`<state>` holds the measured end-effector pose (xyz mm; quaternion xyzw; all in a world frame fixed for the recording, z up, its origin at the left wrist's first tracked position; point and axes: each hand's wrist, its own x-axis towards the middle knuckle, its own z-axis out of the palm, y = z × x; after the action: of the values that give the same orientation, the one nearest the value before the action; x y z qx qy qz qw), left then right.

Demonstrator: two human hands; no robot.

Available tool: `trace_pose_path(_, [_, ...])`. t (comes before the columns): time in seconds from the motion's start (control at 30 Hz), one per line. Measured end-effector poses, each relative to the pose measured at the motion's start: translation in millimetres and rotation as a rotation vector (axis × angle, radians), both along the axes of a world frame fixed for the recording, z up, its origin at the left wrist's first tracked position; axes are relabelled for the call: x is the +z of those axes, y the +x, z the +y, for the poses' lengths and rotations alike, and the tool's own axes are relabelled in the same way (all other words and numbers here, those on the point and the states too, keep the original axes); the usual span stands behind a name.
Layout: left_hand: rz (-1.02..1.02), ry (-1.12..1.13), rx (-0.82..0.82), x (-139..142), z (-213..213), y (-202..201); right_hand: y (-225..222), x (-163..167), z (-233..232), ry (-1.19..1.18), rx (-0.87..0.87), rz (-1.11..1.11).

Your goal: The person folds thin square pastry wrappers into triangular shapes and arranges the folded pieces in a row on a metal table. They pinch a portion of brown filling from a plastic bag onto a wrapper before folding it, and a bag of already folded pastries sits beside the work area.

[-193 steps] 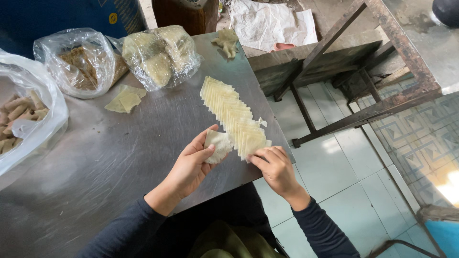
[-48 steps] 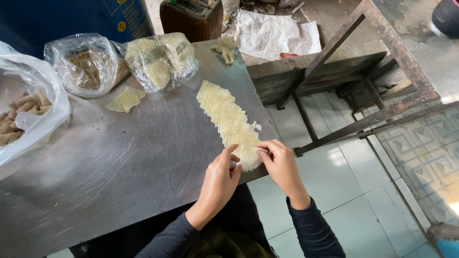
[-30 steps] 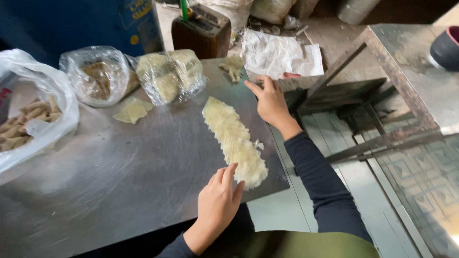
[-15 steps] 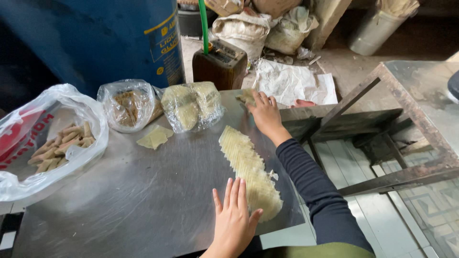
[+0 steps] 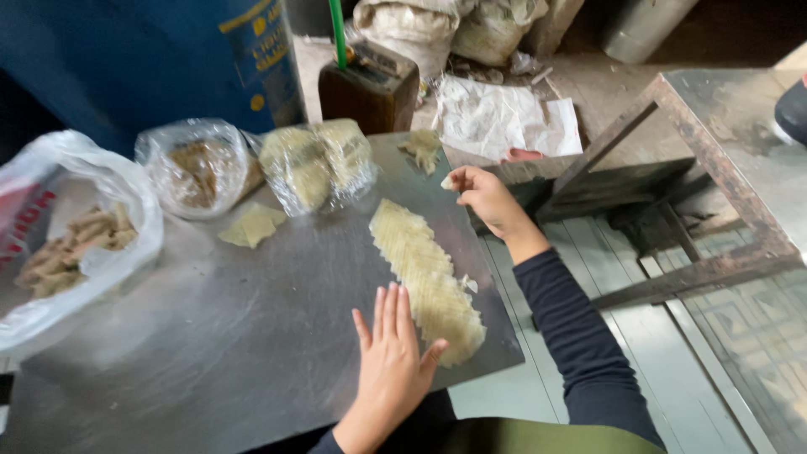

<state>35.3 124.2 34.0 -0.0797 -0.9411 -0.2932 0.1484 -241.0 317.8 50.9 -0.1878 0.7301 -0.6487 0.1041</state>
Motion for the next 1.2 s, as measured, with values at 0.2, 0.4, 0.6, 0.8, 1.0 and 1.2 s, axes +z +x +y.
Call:
trace_pose_path(0.2, [-0.027,-0.038,-0.029,-8,-5,-3,118,28,48,-0.279,0.240,-0.716])
trace_pose_path(0.4, [0.025,-0.080,-0.030,-16,16,-12,172,32,53,-0.099,0.394,-0.910])
trace_pose_path(0.6, [0.014,-0.220,0.042,-30,34,-25,177,15,56,-0.022,0.400,-0.961])
trace_pose_path(0.8, [-0.002,-0.292,0.072,-41,37,-30,171,4,64,0.370,0.518,-0.737])
trace_pose_path(1.0, [-0.016,-0.288,0.067,-40,38,-31,181,12,68,1.168,0.517,0.765])
trace_pose_path(1.2, [-0.001,-0.287,0.069,-37,37,-30,169,32,61,1.381,0.399,1.452])
